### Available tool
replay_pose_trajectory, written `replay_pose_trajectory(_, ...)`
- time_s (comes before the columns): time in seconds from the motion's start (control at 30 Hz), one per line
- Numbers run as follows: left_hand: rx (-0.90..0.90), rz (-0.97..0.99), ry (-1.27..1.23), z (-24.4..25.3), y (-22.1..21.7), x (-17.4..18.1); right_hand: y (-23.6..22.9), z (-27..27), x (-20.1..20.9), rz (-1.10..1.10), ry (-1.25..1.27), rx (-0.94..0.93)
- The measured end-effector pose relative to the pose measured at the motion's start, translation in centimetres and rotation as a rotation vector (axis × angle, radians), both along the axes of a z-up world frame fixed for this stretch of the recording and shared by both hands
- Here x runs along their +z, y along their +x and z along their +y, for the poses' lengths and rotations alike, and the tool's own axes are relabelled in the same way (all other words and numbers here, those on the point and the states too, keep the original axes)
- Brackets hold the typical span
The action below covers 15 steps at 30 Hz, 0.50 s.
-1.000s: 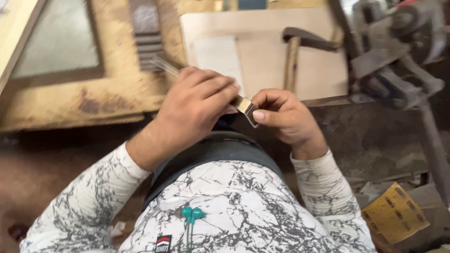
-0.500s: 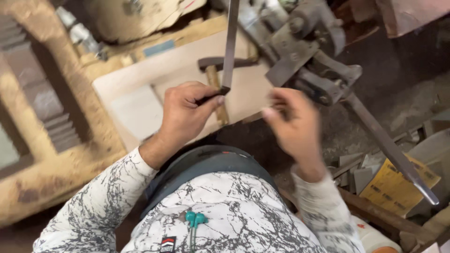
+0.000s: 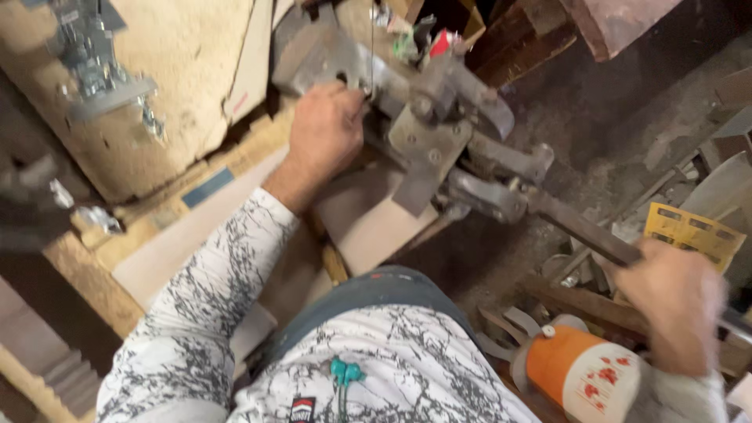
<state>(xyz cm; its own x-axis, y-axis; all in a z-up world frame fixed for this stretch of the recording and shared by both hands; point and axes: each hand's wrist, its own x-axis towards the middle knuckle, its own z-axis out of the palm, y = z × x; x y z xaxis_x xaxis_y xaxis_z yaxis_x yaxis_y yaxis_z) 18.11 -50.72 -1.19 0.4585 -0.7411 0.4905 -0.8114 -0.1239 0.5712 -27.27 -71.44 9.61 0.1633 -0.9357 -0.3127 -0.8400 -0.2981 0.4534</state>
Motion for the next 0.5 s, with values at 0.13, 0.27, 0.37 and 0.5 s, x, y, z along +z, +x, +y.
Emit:
replay_pose_trajectory(0.13, 0.012, 0.052, 0.021, -0.9, 0.1, -1.2, -2.8, -1.7, 0.6, 0.044, -0.066, 0.120)
replay_pose_trajectory(0.27, 0.015, 0.110, 0.038, -1.2, 0.2, -2.0, -0.1, -1.7, 0.5, 0.138, 0.050, 0.154)
replay_pose_trajectory(0.37, 0.013, 0.106, 0.031, -1.3, 0.5, -2.3, 4.2, -0.4, 1.0, 0.148, 0.200, 0.022)
replay_pose_trajectory(0.5, 0.003, 0.101, 0.069, -1.4, 0.7, -2.2, 7.0, 1.2, 4.4, 0.192, 0.203, -0.088)
